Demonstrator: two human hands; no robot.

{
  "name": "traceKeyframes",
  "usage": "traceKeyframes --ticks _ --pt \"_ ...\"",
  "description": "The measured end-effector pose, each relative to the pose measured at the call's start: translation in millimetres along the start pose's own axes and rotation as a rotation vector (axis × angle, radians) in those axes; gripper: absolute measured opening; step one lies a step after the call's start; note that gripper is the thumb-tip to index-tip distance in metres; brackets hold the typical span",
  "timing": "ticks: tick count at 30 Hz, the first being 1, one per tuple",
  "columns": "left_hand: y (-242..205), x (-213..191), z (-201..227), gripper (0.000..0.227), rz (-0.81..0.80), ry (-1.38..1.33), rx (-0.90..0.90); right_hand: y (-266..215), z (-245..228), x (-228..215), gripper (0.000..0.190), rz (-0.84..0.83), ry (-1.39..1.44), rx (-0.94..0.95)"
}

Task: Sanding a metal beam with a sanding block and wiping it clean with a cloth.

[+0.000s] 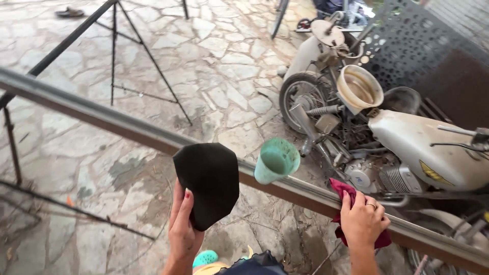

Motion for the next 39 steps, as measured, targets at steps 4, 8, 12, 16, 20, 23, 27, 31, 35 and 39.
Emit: traceKeyframes --ticks 4,8,12,16,20,23,27,31,35,39 --pt "-22 -18 -19 0.065 0.066 -0.088 0.051 5 3 -25 0.076 -0.126 0.249 -0.017" --pt "-43 -29 -23 0.065 0.1 -0.11 0.077 8 11 -28 0.088 -0.246 0.306 -0.04" --pt "-27 -82 -43 0.061 0.212 -0.071 0.2 7 12 -37 0.092 -0.284 0.27 -0.071" --pt "-13 -97 -37 0.059 0.22 -0.053 0.284 6 19 -43 0.095 -0.333 0.302 -0.005" --pt "-35 -37 5 0.063 0.127 -0.074 0.158 12 9 -82 0.093 -0.251 0.347 -0.009" --pt "-33 -18 6 0.064 0.047 -0.092 0.105 23 -19 -167 0.058 0.147 0.656 -0.129" --pt "-30 17 -14 0.065 -0.348 -0.172 0.009 32 -71 -222 0.042 -0.241 1.462 0.055" --pt "-56 88 -4 0.07 -0.744 0.067 -0.005 44 -118 -200 0.045 -0.666 1.815 0.139" --pt "-30 113 -17 0.061 -0.901 -0.059 0.067 68 -121 -198 0.043 -0.495 1.976 0.237" --pt "-42 151 0 0.064 -1.046 0.262 0.359 87 -112 -220 0.04 -0.212 1.897 0.185"
Point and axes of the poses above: each hand's wrist, its own y-axis towards the middle knuckle, its own x-axis out of the palm, z = x × y, the point moved 8 cm from there along y, towards the middle knuckle, and after that the axes turned 11 degrees about z, right-handed, at the moved point
